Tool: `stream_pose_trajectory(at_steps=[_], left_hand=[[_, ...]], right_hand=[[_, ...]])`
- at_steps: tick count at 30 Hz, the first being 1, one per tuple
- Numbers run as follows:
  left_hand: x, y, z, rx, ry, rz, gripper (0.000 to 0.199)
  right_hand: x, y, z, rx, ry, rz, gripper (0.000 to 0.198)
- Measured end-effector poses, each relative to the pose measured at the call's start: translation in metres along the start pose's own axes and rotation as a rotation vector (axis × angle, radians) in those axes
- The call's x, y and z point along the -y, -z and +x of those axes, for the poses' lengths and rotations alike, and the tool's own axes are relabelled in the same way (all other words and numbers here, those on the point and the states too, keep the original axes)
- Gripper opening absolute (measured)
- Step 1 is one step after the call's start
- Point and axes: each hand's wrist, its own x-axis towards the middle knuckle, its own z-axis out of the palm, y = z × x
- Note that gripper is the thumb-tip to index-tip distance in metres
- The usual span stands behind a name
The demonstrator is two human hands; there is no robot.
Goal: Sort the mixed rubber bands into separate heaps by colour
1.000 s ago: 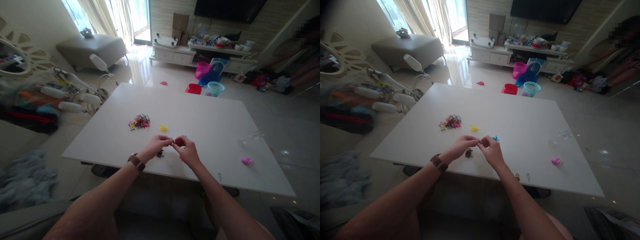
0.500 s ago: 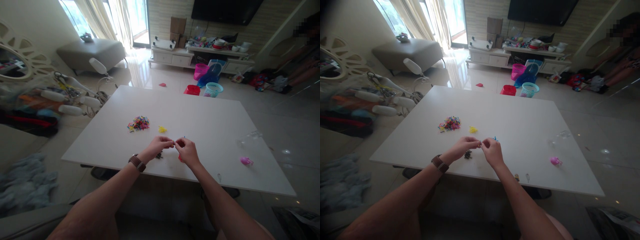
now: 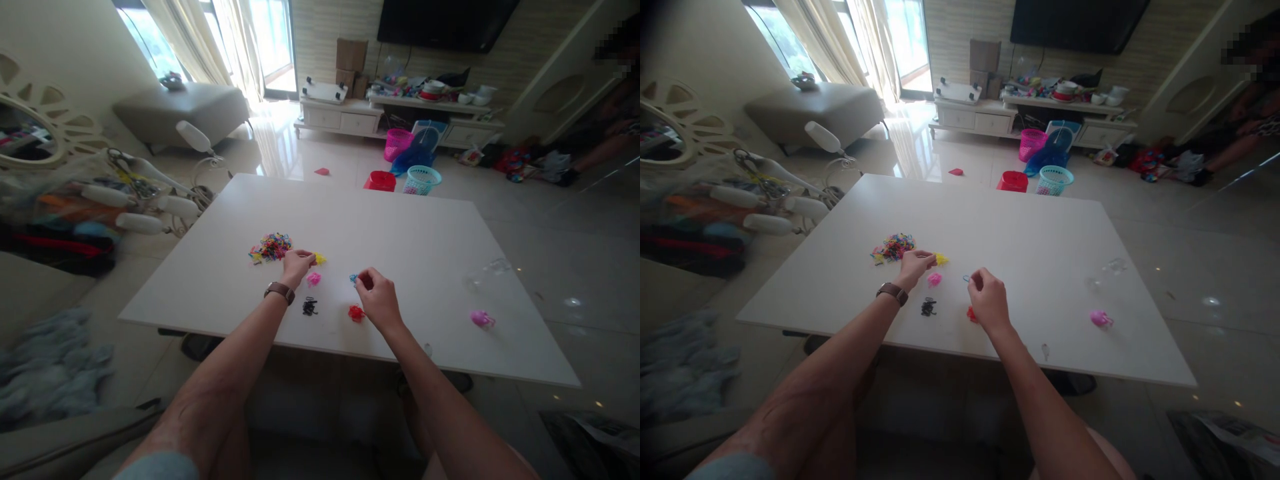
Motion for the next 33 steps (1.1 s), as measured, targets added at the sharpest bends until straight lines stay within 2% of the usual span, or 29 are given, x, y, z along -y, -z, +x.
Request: stream_pose_trajectory(at_steps=[4, 8, 14, 18, 22, 26, 29, 33], left_hand=[[0.0, -0.001, 0.005, -0.006, 0.027, -0.017, 0.018], [-0.016, 0.012, -0.001, 0.015, 0.032, -0.016, 0.015], [-0.029, 0.041, -0.017, 0.087, -0.001, 0.056, 0.018], [-0.025, 0.076, -0.014, 0.026, -0.029, 0.159, 0.018], [-0.026, 0.123, -0.007, -0.101, -0.045, 0.203, 0.025], [-0.03, 0.164, -0.003, -0.19, -0.091, 0.479, 0.029], [-0.026, 0.178, -0.003, -0.077, -0.069, 0.769, 0.031], [-0.013, 0.178, -0.004, 0.163, -0.046, 1.001, 0.044]], right_hand=[[-0.007, 0.01, 0.004, 0.008, -0.016, -0.038, 0.013], [-0.02, 0.015, 0.013, 0.029, -0.042, -0.061, 0.007], [-0.053, 0.0, 0.018, 0.059, -0.101, -0.184, 0.006], [-0.069, -0.013, 0.02, 0.049, -0.124, -0.258, 0.009], [-0.072, -0.015, 0.027, 0.008, -0.12, -0.271, 0.013], [-0.064, -0.012, 0.033, 0.001, -0.13, -0.332, 0.013], [-0.051, -0.012, 0.032, 0.009, -0.094, -0.354, 0.012], [-0.037, -0.012, 0.028, 0.036, -0.011, -0.339, 0.013]])
